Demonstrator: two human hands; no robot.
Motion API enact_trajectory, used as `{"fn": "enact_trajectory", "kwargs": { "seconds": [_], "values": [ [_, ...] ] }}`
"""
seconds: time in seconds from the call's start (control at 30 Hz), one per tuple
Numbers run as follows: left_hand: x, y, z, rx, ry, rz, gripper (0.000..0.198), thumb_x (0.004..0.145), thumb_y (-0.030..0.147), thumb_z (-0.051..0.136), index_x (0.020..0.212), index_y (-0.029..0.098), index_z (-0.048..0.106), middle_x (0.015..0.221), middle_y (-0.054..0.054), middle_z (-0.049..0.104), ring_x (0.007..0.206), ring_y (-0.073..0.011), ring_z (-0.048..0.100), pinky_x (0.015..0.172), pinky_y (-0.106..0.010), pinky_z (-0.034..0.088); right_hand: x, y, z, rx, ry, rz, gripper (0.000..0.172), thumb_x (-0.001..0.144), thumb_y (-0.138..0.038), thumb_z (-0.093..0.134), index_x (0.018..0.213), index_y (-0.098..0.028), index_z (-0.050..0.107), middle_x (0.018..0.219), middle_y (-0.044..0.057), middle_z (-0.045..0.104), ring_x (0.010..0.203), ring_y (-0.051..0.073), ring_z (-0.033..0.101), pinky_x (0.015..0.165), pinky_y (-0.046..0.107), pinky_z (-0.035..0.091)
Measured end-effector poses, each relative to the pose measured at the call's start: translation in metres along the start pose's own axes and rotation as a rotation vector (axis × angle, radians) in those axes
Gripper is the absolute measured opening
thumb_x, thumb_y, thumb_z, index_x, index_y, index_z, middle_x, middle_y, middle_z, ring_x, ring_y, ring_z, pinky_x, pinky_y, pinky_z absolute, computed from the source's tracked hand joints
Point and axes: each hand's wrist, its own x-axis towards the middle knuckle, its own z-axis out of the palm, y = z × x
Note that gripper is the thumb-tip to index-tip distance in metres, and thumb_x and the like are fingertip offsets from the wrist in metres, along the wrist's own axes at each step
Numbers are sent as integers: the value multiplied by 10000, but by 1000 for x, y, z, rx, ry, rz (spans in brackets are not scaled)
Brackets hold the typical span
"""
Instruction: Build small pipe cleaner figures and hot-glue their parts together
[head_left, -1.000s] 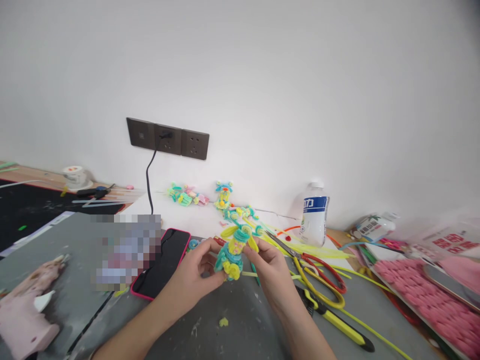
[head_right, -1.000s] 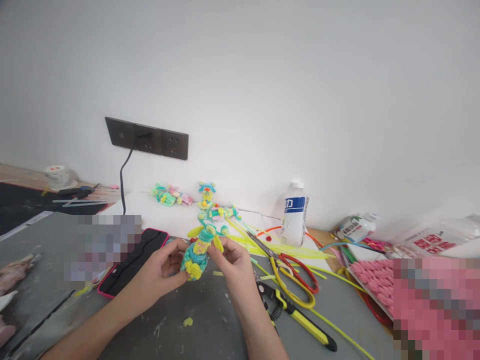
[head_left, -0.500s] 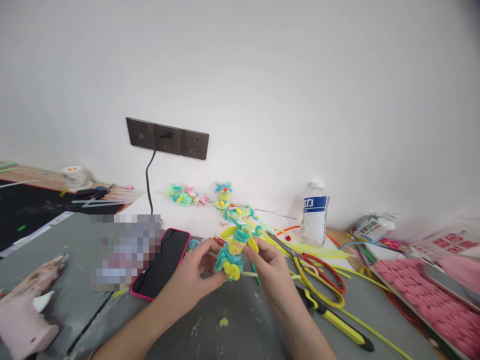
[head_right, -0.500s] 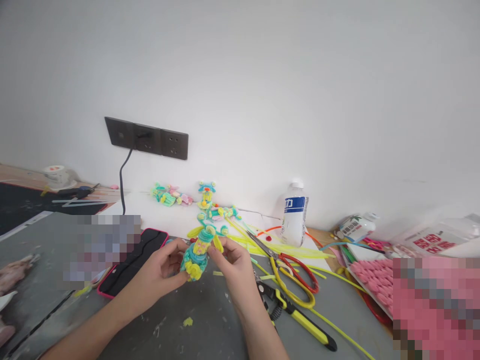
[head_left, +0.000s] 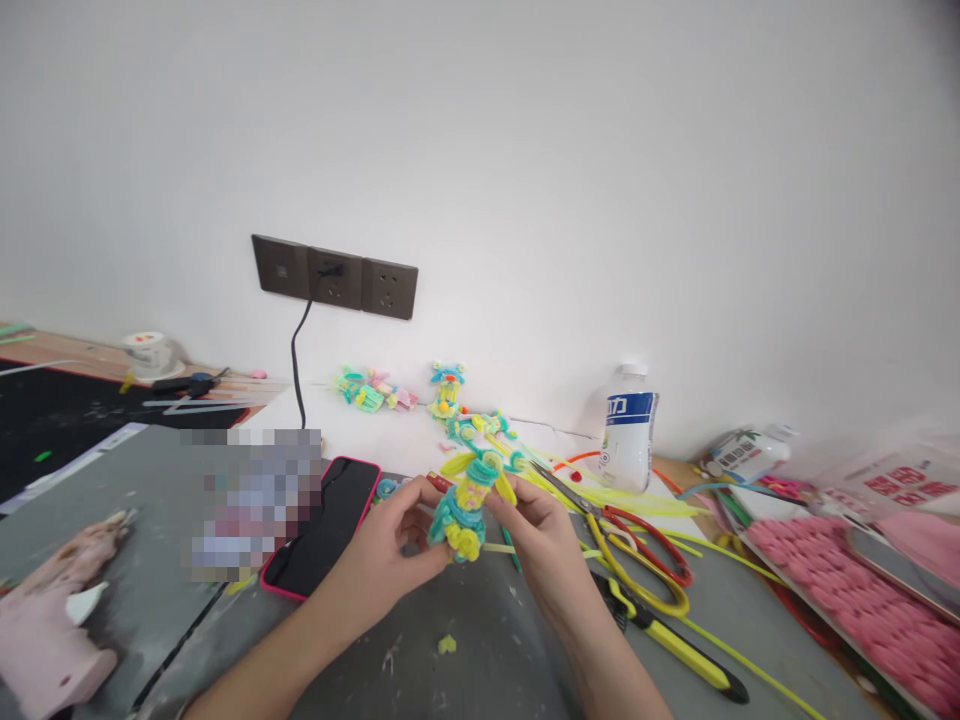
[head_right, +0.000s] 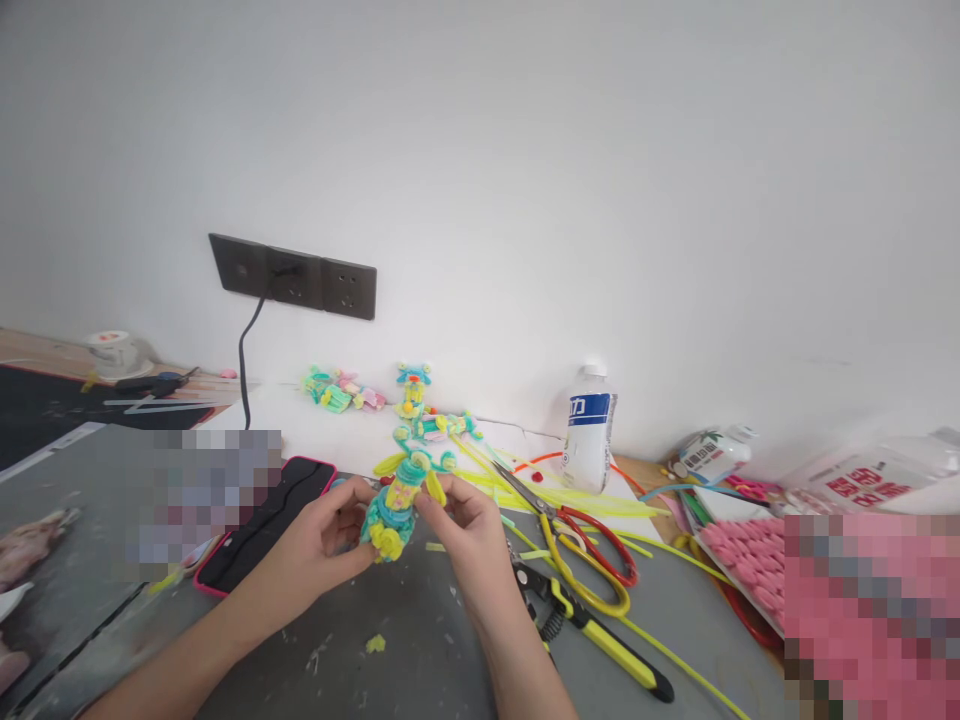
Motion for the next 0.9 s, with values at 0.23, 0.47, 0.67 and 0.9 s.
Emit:
{"fn": "enact_trajectory", "kwargs": {
  "seconds": [0.23,0.47,0.67,0.9],
  "values": [
    [0,2,0,21,24,-31,182,779,267,666,916,182,580,909,-42,596,827,-182,575,657,-255,436,0,-3,1,0,20,2,229,744,-449,774,768,-229,716,830,48,730,814,243,647,789,357,485],
    [2,-5,-2,-44,122,-16,230,765,279,696,929,183,567,936,-50,602,868,-196,597,704,-282,471,1,1,0,36,113,-20,246,718,-426,806,792,-225,683,754,0,657,762,179,592,728,288,467],
    [5,-8,-2,-144,167,-34,301,786,346,694,968,199,504,996,-47,577,859,-180,602,625,-251,488,-2,-2,4,-148,-123,21,270,766,-409,763,939,-210,704,901,42,681,801,186,583,709,285,449],
    [6,-9,-1,-166,230,-40,401,733,385,735,771,229,368,734,64,431,634,-108,507,514,-212,466,-6,2,10,-210,-239,-4,296,801,-388,741,1039,-237,649,973,34,629,840,187,572,722,283,437]
  ]
}}
